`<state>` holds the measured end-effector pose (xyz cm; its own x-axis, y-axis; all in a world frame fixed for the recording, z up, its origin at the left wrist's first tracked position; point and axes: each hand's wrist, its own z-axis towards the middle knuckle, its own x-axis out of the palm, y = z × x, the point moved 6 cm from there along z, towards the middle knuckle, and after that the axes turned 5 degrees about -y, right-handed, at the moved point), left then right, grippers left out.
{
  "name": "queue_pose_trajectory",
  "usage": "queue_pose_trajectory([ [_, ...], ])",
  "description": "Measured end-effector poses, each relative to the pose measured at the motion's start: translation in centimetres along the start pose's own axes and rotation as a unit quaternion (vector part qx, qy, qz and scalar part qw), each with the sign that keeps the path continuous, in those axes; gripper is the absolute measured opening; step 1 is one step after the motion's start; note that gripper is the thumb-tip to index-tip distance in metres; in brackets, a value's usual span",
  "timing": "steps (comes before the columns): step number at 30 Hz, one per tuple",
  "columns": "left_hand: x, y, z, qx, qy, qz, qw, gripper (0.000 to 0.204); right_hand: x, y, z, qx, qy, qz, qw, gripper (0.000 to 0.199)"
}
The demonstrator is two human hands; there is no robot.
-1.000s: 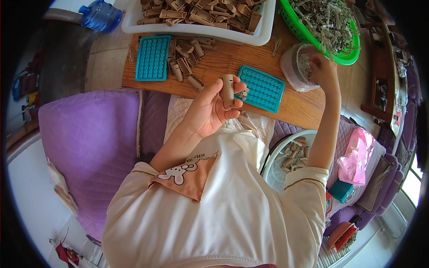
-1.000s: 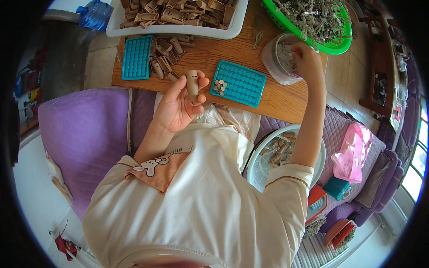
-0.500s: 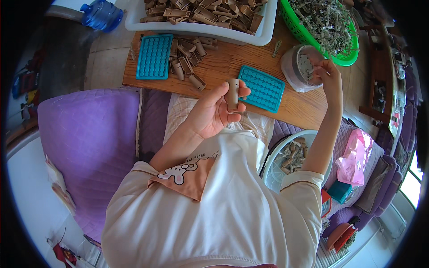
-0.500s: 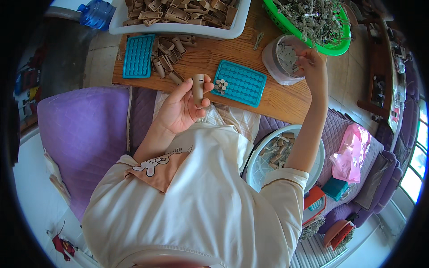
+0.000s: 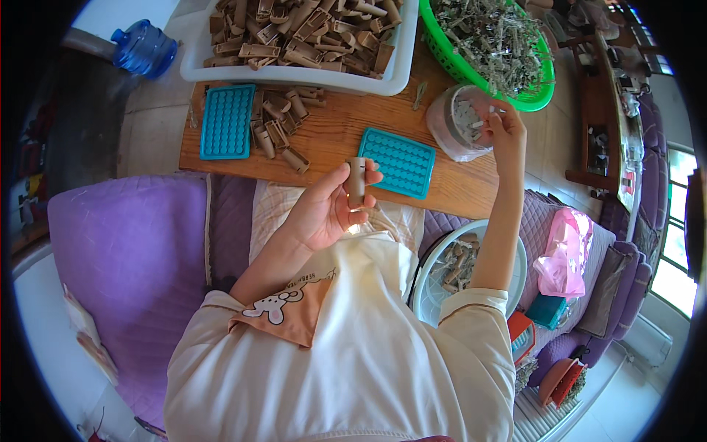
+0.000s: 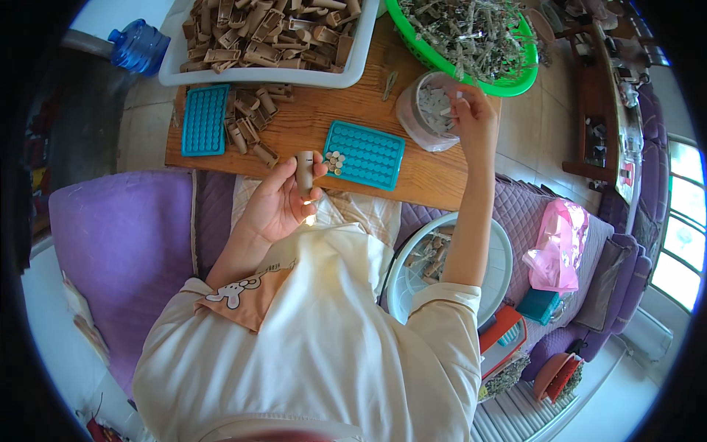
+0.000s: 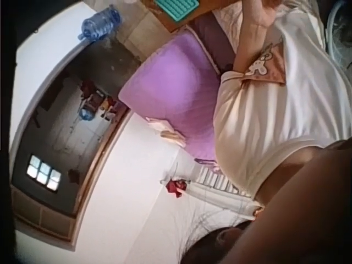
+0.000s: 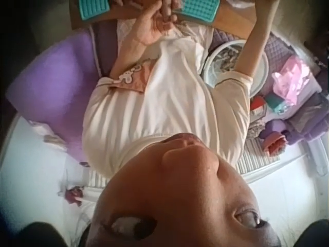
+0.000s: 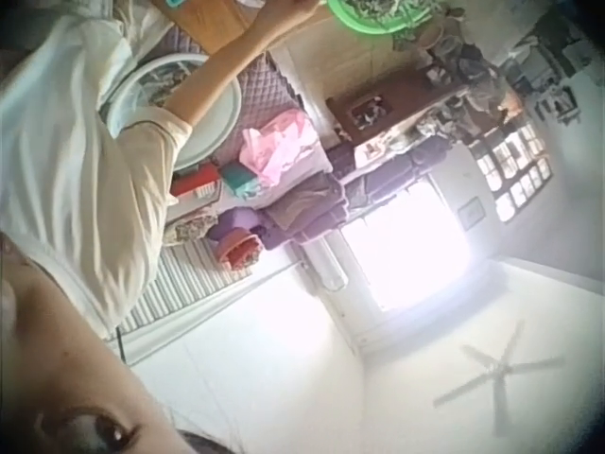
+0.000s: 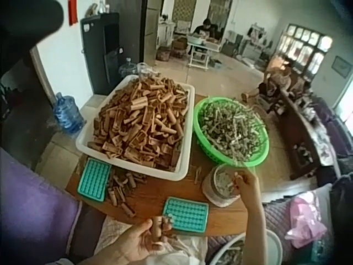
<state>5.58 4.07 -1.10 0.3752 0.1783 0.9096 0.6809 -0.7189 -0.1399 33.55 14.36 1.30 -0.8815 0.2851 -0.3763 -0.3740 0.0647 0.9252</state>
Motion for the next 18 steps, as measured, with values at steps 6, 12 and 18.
queue_pose_trajectory([
  [6, 0.0, 0.0, 0.0, -0.018, -0.008, -0.01, 1.0, 0.033, 0.8, -0.1, -0.7, 0.122, 0.009, 0.055, 0.991, 0.018],
  [12, -0.2, 0.3, 0.3, -0.023, 0.005, -0.024, 0.999, 0.033, 1.3, 0.5, -0.7, 0.045, 0.045, -0.128, 0.99, 0.017],
  [18, 0.1, 0.4, 0.2, -0.03, 0.017, -0.035, 0.999, 0.034, 1.7, 4.3, -1.7, -0.126, 0.001, -0.177, 0.976, 0.013],
])
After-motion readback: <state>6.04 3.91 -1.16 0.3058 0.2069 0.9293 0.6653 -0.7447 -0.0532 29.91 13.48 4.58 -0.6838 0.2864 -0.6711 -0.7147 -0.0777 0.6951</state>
